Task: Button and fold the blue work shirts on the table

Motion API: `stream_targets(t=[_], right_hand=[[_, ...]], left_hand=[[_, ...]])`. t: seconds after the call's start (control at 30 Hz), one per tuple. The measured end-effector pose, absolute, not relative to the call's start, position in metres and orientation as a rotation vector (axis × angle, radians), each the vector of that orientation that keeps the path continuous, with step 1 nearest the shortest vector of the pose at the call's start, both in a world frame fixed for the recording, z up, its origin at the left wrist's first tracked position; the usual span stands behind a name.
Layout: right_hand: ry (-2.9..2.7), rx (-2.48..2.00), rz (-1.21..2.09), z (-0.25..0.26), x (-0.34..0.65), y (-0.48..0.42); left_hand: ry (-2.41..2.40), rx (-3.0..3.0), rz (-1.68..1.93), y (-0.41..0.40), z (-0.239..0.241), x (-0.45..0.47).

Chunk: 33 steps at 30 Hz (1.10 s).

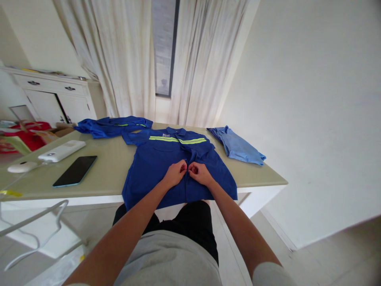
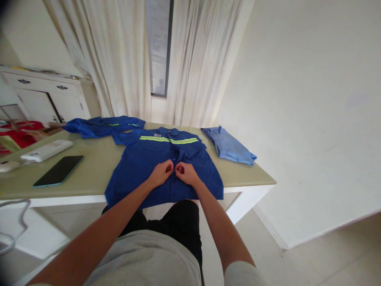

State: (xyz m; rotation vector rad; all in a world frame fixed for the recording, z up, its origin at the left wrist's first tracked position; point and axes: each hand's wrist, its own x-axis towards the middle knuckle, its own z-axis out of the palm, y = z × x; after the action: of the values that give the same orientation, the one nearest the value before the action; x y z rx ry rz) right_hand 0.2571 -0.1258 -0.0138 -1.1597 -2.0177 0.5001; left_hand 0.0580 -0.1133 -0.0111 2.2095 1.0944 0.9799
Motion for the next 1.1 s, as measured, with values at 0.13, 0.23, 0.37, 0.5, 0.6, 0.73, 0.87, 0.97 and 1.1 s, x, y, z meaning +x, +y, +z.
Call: stream_targets(t=[0.13, 0.23, 0.37, 0.5, 0.6, 0.73, 0.87, 0.97, 1.1], right_hand=[[-2.059, -1.231, 0.379, -0.010, 0.254, -0.128], [-2.077, -1.294, 0.277, -0.010, 0.252, -0.128], [-2.096, -1.338, 0.201, -0.010, 0.251, -0.128], [-2.114, -1.343, 0.177, -0.009, 0.250, -0.130], [-2.123, -1.337, 0.164, -0.009, 0.250, -0.131], [-2.159, -1.315, 0.159, -0.008, 0.250, -0.133], [-2.181, -1.303, 0.095, -0.008, 0.249, -0.135], [-2.190, -1.301, 0.058, -0.007, 0.247, -0.137], [-2.202, -1.316, 0.043, -0.007, 0.246, -0.138]], left_hand=[[1.156, 2.286, 0.973, -0.117, -0.010, 0.061], [1.153, 2.198, 1.019, -0.117, -0.012, 0.062], [1.156, 2.116, 1.042, -0.115, -0.013, 0.063], [1.143, 2.126, 1.029, -0.112, -0.014, 0.062], [1.129, 2.112, 1.023, -0.110, -0.014, 0.060], [1.149, 2.116, 1.026, -0.108, -0.014, 0.060], [1.229, 2.149, 0.987, -0.107, -0.014, 0.062], [1.208, 2.156, 0.943, -0.106, -0.013, 0.061], [1.175, 2.161, 0.912, -0.104, -0.013, 0.060]])
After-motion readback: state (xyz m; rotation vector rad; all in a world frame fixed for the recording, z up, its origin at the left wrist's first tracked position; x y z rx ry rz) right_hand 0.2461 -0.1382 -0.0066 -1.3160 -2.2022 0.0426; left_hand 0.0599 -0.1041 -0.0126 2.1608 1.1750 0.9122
